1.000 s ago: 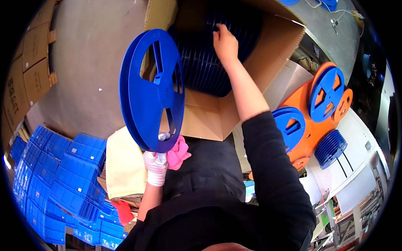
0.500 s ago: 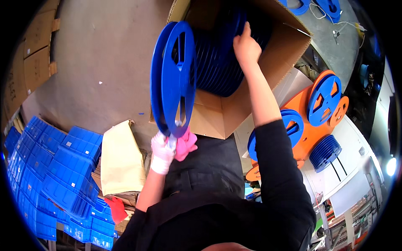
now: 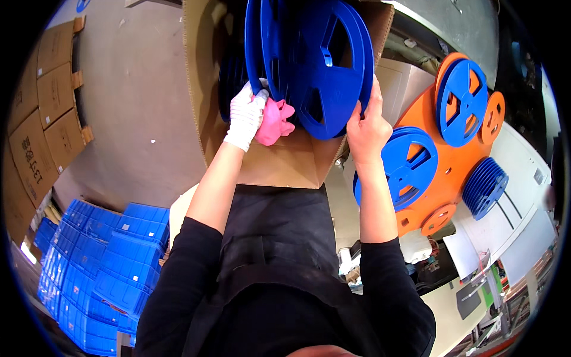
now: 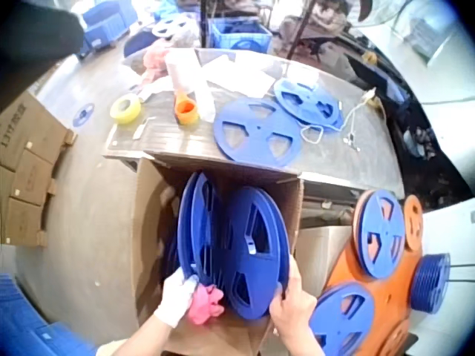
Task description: The person wipes blue plastic spools with a pink cloth, handling them one at a time. They pick up each spool, wipe its surfaces, and place it into a cardboard box.
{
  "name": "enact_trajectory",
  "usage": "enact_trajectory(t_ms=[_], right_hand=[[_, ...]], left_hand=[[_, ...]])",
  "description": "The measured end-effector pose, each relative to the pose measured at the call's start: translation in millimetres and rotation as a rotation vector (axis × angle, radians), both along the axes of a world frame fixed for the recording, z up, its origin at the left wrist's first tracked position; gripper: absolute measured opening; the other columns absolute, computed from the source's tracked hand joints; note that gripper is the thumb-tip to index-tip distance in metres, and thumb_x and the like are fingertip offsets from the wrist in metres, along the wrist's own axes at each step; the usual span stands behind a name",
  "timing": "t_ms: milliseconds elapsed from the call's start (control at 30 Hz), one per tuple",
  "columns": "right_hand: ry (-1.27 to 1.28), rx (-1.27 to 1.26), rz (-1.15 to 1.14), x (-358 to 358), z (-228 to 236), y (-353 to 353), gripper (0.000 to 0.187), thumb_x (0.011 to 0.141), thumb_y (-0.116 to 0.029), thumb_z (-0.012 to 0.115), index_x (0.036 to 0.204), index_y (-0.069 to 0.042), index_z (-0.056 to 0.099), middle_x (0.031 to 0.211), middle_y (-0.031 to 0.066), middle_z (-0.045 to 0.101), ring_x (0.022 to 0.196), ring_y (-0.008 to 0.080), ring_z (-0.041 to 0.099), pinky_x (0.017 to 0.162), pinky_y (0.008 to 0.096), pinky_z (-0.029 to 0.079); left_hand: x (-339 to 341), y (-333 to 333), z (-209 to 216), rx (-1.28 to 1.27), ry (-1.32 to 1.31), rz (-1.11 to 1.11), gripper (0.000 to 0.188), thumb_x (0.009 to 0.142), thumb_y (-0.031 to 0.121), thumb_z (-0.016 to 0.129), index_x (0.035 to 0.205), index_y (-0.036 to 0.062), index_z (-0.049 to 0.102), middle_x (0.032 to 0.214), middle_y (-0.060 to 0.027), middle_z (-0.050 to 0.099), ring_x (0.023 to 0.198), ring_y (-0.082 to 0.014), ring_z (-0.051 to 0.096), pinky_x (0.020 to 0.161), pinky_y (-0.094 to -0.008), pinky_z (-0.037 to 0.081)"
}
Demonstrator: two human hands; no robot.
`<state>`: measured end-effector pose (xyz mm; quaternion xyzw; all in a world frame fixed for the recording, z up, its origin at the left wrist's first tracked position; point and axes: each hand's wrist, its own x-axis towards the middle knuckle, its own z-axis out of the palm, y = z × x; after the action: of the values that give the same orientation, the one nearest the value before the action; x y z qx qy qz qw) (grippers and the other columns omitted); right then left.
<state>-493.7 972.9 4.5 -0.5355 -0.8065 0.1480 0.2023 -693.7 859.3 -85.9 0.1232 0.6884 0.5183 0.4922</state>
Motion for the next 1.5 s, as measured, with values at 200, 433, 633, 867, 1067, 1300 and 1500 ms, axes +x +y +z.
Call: enact_trajectory(t_ms=[200, 433, 633, 867, 1067, 1300, 1500], right_hand=[[0.088, -0.012, -0.024, 21.9, 5.0, -8.7, 0.062, 0.075, 0.001, 0.061, 0.135, -0.006, 0.047, 0.064, 0.0101, 0.062, 0.043, 0.0217, 0.054, 0.045, 0.0314, 0.045], [0.179, -0.065, -0.04, 63.3, 39.1, -16.4, 0.056, 0.073, 0.01, 0.059, 0.128, 0.007, 0.049, 0.11, 0.0195, 0.065, 0.047, 0.0159, 0.055, 0.05, 0.0251, 0.046], [0.258, -0.057, -0.032, 69.3, 48.8, -30.0, 0.049, 0.088, 0.006, 0.053, 0.135, 0.008, 0.04, 0.104, 0.0145, 0.068, 0.068, 0.0117, 0.064, 0.062, 0.0204, 0.049], [1.014, -0.313, -0.351, 78.1, 83.2, -47.5, 0.05, 0.097, -0.005, 0.046, 0.143, 0.002, 0.028, 0.128, 0.0137, 0.052, 0.104, 0.0187, 0.059, 0.087, 0.031, 0.051], [1.353, -0.632, -0.546, 144.9, 97.2, -65.4, 0.043, 0.099, -0.032, 0.044, 0.131, -0.004, 0.044, 0.122, 0.0131, 0.055, 0.108, 0.0238, 0.058, 0.088, 0.0366, 0.052], [1.601, -0.616, -0.528, 135.4, 151.7, -82.1, 0.045, 0.099, -0.037, 0.041, 0.128, -0.004, 0.046, 0.121, 0.0128, 0.056, 0.108, 0.0258, 0.057, 0.088, 0.038, 0.052], [1.55, -0.456, -0.352, 139.4, 192.7, -88.3, 0.042, 0.097, -0.035, 0.045, 0.124, -0.003, 0.049, 0.119, 0.0144, 0.057, 0.105, 0.0248, 0.059, 0.086, 0.0362, 0.053]], left_hand=[[14.0, -0.7, -19.0, -0.104, 0.057, -0.105, 0.018, 0.088, -0.002, 0.055, 0.104, 0.0032, 0.062, 0.089, 0.0012, 0.061, 0.08, -0.0079, 0.05, 0.076, -0.0224, 0.044], [28.0, -16.9, -15.0, -0.168, 0.243, -0.124, 0.017, 0.09, 0.002, 0.054, 0.106, 0.004, 0.06, 0.08, -0.0008, 0.06, 0.07, -0.008, 0.048, 0.067, -0.0225, 0.045], [21.8, -2.2, -18.6, -0.167, 0.312, -0.163, 0.025, 0.088, 0.006, 0.056, 0.113, 0.0052, 0.06, 0.08, -0.0053, 0.06, 0.07, -0.0122, 0.051, 0.071, -0.0253, 0.047], [6.5, -20.6, -24.3, -0.188, 0.329, -0.327, 0.06, 0.084, 0.006, 0.055, 0.141, 0.007, 0.038, 0.134, -0.0186, 0.052, 0.122, -0.0239, 0.052, 0.103, -0.029, 0.038], [9.5, -76.8, 65.9, -0.121, -0.109, -0.26, 0.05, 0.087, 0.011, 0.06, 0.134, -0.0005, 0.046, 0.126, -0.0094, 0.058, 0.113, -0.0148, 0.054, 0.099, -0.0267, 0.04], [-1.0, -92.2, 155.1, 0.09, 0.054, -0.162, 0.046, 0.088, 0.0, 0.06, 0.133, -0.0028, 0.048, 0.122, -0.01, 0.059, 0.112, -0.0142, 0.055, 0.1, -0.0274, 0.041], [-23.6, -69.5, 240.2, 0.225, 0.421, -0.187, 0.048, 0.089, 0.019, 0.064, 0.132, 0.0022, 0.05, 0.12, -0.0135, 0.06, 0.111, -0.0222, 0.057, 0.097, -0.0331, 0.044]])
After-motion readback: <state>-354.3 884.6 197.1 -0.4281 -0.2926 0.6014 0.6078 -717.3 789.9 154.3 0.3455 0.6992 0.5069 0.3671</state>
